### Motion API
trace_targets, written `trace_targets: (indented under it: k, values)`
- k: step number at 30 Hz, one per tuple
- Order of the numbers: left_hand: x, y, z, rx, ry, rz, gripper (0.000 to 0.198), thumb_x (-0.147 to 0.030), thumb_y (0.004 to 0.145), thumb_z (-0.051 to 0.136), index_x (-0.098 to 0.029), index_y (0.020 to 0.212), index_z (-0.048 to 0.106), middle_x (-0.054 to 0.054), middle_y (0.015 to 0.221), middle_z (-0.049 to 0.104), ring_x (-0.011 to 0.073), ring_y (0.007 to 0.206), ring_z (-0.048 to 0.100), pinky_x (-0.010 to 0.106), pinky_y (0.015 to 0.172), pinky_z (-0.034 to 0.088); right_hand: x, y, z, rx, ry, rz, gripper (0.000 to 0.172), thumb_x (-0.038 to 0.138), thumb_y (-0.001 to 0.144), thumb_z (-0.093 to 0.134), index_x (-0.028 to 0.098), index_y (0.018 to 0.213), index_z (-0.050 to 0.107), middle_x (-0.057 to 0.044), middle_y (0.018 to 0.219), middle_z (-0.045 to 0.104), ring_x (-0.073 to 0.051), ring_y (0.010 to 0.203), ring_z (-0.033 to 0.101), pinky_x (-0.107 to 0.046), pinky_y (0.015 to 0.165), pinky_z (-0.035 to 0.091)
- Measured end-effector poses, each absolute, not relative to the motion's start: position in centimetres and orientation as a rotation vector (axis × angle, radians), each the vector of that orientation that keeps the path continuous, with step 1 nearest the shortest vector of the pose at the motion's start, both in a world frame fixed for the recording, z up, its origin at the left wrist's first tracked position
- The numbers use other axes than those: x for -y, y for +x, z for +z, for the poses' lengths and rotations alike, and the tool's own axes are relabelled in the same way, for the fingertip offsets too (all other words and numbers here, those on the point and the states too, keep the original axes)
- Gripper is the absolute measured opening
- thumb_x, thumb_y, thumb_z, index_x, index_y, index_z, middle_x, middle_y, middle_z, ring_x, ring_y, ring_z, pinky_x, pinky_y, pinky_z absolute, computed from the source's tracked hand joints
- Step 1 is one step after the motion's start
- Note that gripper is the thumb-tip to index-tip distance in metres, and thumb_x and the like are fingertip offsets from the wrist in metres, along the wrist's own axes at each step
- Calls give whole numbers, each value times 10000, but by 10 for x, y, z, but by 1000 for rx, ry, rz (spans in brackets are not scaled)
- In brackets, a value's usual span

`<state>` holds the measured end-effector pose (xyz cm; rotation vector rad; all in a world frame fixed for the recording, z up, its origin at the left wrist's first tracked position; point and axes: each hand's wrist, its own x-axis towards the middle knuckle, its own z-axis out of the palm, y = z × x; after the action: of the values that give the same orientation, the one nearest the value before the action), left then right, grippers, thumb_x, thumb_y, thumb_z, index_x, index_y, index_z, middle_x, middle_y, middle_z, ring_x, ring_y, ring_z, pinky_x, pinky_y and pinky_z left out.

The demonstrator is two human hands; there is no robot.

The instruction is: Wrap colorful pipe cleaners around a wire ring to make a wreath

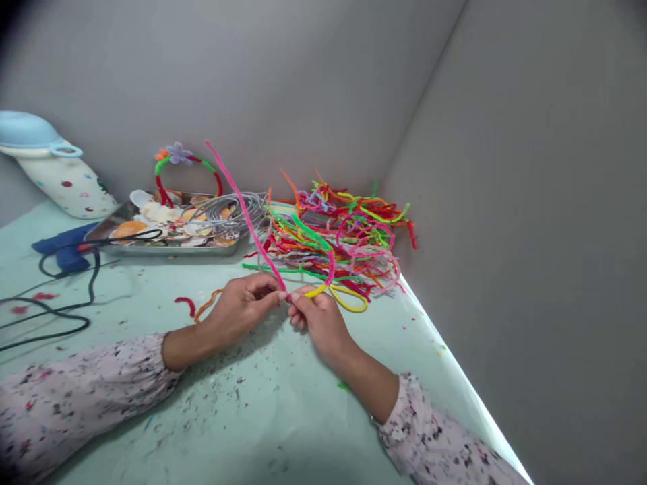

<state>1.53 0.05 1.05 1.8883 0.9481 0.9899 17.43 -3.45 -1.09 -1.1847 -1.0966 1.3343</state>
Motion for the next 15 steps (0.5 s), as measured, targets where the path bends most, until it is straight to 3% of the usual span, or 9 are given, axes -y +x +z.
trace_targets:
  k: [15]
  values:
    - [0,16,9,-1099,1851,919,114,-190,762,541,-169,666,599,-18,590,585,127,570,523,222,518,386,37,170,-9,1132,-1220,1314,215,386,786,638,177,737,622,8,600,598,-110,522,505,-238,508,379]
